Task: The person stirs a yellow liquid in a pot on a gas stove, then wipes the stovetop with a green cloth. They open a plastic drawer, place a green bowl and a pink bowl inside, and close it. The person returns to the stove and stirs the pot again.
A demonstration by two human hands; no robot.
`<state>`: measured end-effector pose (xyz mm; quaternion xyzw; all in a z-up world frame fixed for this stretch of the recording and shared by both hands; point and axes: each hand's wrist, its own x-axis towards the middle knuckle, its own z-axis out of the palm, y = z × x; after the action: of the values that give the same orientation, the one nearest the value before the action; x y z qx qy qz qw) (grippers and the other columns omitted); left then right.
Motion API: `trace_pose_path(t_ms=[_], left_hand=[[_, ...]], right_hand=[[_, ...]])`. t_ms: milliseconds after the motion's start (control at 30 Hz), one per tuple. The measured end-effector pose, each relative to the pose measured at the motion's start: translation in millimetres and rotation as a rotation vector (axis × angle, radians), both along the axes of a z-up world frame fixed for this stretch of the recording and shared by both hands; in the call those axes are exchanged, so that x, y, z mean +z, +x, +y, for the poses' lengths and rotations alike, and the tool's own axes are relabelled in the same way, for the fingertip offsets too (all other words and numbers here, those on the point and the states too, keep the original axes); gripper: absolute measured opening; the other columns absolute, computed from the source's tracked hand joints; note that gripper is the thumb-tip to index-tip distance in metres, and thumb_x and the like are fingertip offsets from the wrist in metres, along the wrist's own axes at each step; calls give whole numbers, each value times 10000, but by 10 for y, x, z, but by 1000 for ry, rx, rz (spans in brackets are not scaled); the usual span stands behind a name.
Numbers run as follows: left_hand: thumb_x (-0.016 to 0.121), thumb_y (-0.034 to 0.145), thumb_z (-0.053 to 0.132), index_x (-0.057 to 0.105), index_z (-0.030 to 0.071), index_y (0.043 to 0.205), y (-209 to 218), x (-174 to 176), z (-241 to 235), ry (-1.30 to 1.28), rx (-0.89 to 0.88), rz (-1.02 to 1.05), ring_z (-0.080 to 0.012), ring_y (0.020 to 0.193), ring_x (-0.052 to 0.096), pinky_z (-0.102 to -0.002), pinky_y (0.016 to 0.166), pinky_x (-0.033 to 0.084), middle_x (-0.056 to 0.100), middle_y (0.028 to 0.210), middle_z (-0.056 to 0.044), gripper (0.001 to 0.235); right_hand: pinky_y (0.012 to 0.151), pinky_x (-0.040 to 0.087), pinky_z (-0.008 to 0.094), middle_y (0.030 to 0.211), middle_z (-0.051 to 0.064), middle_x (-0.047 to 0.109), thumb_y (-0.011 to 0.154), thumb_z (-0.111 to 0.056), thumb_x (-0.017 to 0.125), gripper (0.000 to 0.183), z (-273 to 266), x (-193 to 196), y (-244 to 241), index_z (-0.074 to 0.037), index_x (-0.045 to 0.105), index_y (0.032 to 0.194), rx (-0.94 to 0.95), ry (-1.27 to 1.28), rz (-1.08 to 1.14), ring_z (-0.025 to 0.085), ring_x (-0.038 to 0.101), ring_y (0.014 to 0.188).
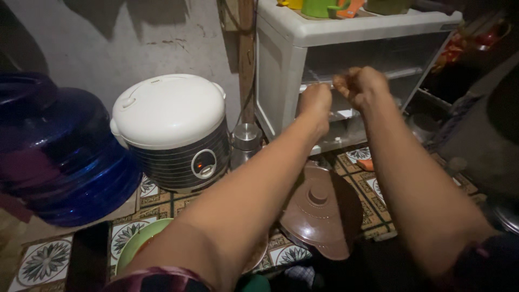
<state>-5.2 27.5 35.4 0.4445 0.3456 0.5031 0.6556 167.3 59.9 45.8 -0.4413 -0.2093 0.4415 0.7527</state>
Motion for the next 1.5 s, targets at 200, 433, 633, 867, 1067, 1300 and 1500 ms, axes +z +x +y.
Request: trace_pose_path(t_ms=[200,433,633,867,1067,1300,1500], left_hand=[[554,922,260,656,48,966,-205,111,-2,-89,-10,-33,-190,499,421,-390,463,333,511,652,-77,239],[561,915,259,671,-33,965,-153,-9,94,-1,42,53,-198,543,483,-399,485,373,564,672,-100,316],[588,899,245,661,-45,976,-83,-162,188,-25,57,34,-190,603,517,-378,542,408,594,717,-87,309],[604,902,275,650,-17,922,-52,-147,148,-112,10,45,-202,538,445,-395,488,344,526,676,-89,296],[591,858,249,692,63,1020,-32,-111,185,-185,16,26,-203,718,544,-372,590,441,627,859,-59,267],[603,897,288,562,113,1364,-65,-94,210,-356,-58,-145,-286,1130,540,-504,917,467,545,1331,-127,500],[596,933,288,518,121,1416,-117,-21,224,-421,-67,-253,-326,1287,517,-547,1047,442,500,1440,-148,517]], right_hand=[[666,646,400,955,247,629,924,148,508,123,315,93,-100,139,539,1043,74,15,-41,347,706,786],[483,559,376,863,173,647,853,150,593,143,521,43,-210,99,558,983,-208,-121,-527,256,697,646],[450,519,425,870,155,648,823,143,598,151,693,26,-187,79,586,959,-359,-162,-609,253,695,664],[625,579,397,930,224,733,685,9,855,311,448,179,-254,30,702,954,-411,-510,-1200,284,739,838],[608,590,445,950,188,724,802,-2,765,188,288,68,-249,60,670,952,-350,-280,-796,280,738,839],[518,500,353,759,58,645,854,-177,744,170,465,-329,114,-81,641,949,-456,-216,95,193,618,644],[527,482,310,688,35,558,982,-351,643,268,767,-517,430,-120,583,859,-162,-320,114,154,534,562]])
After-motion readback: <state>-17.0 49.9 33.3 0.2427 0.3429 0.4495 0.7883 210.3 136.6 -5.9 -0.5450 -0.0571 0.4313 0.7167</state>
